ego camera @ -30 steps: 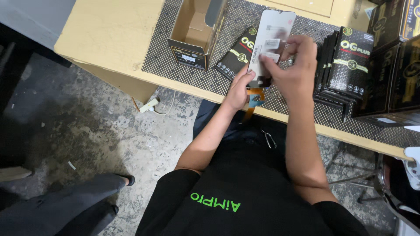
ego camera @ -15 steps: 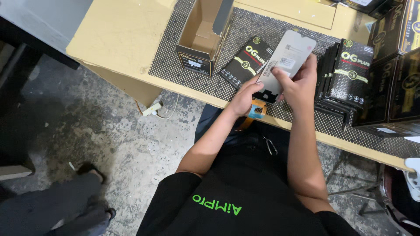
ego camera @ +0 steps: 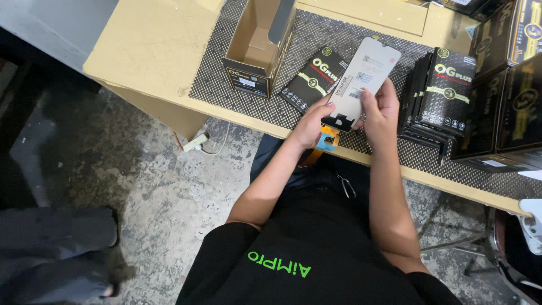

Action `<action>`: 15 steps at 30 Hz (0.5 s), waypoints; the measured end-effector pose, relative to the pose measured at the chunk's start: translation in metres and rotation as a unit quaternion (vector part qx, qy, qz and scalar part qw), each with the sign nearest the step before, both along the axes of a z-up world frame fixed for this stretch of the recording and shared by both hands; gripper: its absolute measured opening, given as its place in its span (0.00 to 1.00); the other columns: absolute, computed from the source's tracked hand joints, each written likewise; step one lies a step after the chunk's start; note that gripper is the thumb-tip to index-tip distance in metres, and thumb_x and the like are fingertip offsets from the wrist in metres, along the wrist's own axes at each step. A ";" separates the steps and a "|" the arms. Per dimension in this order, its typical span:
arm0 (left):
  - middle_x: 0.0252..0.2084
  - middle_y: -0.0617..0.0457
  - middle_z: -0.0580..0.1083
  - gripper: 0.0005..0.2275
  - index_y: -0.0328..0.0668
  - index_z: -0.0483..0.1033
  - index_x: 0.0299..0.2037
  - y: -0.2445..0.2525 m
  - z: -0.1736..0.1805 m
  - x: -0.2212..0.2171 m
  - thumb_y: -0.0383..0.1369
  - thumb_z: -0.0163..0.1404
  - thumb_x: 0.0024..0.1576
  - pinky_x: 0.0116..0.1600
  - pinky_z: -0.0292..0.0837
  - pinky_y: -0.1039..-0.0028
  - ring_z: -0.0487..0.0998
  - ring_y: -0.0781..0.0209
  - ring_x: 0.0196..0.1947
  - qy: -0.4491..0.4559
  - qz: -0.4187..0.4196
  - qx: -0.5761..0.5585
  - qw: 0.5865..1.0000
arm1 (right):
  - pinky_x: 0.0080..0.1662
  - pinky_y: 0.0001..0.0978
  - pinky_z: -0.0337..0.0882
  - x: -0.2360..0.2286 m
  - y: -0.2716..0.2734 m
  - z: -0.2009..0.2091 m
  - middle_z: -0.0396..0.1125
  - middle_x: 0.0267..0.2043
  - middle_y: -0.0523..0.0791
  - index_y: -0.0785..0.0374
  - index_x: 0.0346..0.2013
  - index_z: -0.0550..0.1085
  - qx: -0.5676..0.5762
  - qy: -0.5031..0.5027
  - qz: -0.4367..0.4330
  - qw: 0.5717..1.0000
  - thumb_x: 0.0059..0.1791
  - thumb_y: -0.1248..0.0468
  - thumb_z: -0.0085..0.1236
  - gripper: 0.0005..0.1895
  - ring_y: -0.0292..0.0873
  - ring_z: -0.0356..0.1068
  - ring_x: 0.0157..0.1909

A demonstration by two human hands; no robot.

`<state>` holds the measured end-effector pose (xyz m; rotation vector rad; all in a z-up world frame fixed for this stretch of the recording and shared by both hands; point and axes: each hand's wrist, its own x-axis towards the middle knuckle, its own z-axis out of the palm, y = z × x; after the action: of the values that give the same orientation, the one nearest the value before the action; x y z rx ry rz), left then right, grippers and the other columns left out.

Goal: The person handles a smartphone screen, removes protective film, and places it into a box. They then stack multiple boxes and peel labels from a sheet to apply to the boxes.

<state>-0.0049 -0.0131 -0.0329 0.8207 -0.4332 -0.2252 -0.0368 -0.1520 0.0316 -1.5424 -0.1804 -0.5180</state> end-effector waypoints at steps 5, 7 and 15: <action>0.64 0.38 0.70 0.17 0.30 0.70 0.66 0.002 0.002 0.002 0.27 0.44 0.67 0.75 0.55 0.54 0.64 0.53 0.68 -0.013 0.005 0.023 1.000 | 0.13 0.32 0.67 0.002 -0.008 -0.014 0.67 0.40 0.59 0.72 0.64 0.62 -0.004 -0.014 -0.003 1.000 0.56 0.73 0.49 0.21 0.51 0.67 0.17; 0.64 0.38 0.70 0.17 0.31 0.70 0.66 0.005 0.004 0.002 0.29 0.44 0.68 0.74 0.55 0.53 0.63 0.52 0.69 -0.022 0.003 0.044 0.999 | 0.14 0.32 0.67 0.002 -0.011 -0.019 0.67 0.37 0.58 0.72 0.61 0.64 0.004 -0.012 -0.004 1.000 0.55 0.73 0.51 0.20 0.50 0.67 0.17; 0.64 0.44 0.73 0.16 0.41 0.73 0.66 0.012 0.031 -0.008 0.31 0.47 0.68 0.76 0.56 0.57 0.66 0.56 0.69 -0.130 -0.047 0.124 0.983 | 0.13 0.26 0.61 0.004 -0.023 -0.037 0.66 0.26 0.50 0.66 0.52 0.64 0.047 0.020 -0.048 0.998 0.55 0.72 0.55 0.12 0.40 0.64 0.13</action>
<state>-0.0128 -0.0006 -0.0017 1.0819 -0.7006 -0.2633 -0.0331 -0.1751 -0.0052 -1.4735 -0.0507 -0.5634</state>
